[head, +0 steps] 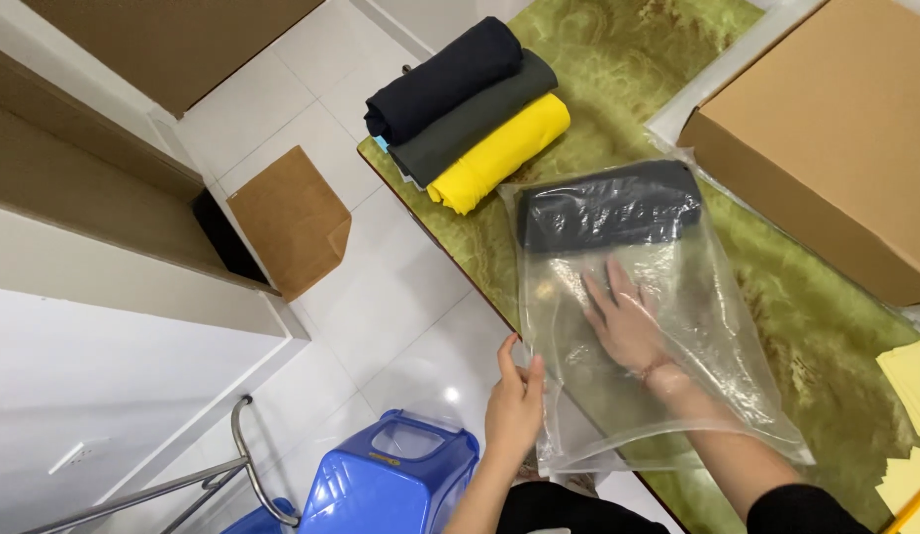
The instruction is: The person folds a pair of black pants on a table and places them in a stack. They then retrieve a cardboard box and a plastic bag, place the folded pants inside the bag, and seal it.
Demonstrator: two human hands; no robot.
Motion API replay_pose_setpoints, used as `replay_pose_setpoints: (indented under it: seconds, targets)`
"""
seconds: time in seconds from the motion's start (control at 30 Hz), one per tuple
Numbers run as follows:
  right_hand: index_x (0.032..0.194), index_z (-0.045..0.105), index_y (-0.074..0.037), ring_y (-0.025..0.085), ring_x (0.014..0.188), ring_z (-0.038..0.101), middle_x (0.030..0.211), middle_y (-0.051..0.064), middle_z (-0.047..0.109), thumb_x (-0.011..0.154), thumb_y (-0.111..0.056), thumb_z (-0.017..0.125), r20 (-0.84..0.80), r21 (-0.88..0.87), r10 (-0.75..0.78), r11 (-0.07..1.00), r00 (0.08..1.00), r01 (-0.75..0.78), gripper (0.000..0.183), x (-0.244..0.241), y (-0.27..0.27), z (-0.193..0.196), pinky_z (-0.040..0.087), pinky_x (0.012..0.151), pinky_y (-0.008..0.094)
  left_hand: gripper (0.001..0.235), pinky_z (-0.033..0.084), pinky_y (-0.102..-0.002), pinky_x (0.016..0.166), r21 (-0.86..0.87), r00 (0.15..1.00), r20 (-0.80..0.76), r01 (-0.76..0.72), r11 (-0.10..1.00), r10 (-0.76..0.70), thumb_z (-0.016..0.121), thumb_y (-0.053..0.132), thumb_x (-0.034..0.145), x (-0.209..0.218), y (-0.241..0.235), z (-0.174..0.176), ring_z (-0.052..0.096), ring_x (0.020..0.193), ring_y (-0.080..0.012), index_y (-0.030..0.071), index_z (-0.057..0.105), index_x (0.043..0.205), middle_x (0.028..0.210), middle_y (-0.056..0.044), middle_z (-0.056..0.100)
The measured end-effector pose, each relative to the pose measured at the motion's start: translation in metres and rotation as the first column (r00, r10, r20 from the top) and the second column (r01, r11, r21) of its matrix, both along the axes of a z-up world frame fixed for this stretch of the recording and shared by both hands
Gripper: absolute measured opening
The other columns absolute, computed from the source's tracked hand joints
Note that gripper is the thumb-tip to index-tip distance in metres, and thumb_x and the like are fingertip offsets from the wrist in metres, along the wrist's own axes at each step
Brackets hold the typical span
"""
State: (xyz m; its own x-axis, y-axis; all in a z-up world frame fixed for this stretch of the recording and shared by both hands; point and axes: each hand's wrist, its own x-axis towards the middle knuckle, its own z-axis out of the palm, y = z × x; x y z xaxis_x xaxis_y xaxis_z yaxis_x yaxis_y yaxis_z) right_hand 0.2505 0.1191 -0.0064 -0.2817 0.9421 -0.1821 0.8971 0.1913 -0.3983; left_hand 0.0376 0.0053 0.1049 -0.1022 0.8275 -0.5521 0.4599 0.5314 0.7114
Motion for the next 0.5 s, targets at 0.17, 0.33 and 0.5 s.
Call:
replay_pose_setpoints:
  seconds: [0.17, 0.33, 0.5]
  targets:
    - [0.169, 0.005, -0.019, 0.035, 0.166, -0.003, 0.178, 0.014, -0.001, 0.086, -0.084, 0.005, -0.207, 0.469, 0.279, 0.869, 0.938, -0.155, 0.105, 0.029, -0.108, -0.025, -0.007, 0.134, 0.057, 0.065, 0.049, -0.045, 0.082, 0.022, 0.995, -0.016, -0.1, 0.995, 0.1, 0.031, 0.055, 0.105, -0.002, 0.022, -0.053, 0.069, 0.099, -0.0281, 0.023, 0.03, 0.162, 0.109, -0.004, 0.068]
    - [0.17, -0.011, -0.043, 0.027, 0.165, -0.024, 0.181, 0.002, -0.009, 0.111, -0.05, 0.057, -0.004, -0.63, 0.206, 0.759, 0.978, -0.163, 0.091, 0.064, -0.159, 0.076, -0.008, 0.132, 0.05, 0.063, 0.04, -0.047, 0.111, 0.401, 0.975, -0.141, -0.1, 0.911, 0.169, 0.045, 0.044, 0.107, -0.004, 0.065, -0.078, 0.052, 0.13, -0.036, 0.006, 0.04, 0.157, 0.135, -0.017, 0.055]
    - [0.147, 0.064, -0.04, 0.002, 0.127, 0.082, 0.148, -0.015, 0.075, 0.1, -0.059, 0.044, -0.297, -0.704, 0.166, 0.627, 0.94, -0.333, 0.055, 0.124, -0.095, 0.167, 0.068, 0.111, 0.019, 0.058, 0.02, -0.059, 0.128, 0.573, 0.926, -0.378, 0.217, 0.79, 0.02, 0.044, 0.039, 0.111, 0.017, 0.126, -0.033, 0.026, 0.158, -0.0384, 0.006, 0.039, 0.159, 0.171, -0.016, 0.033]
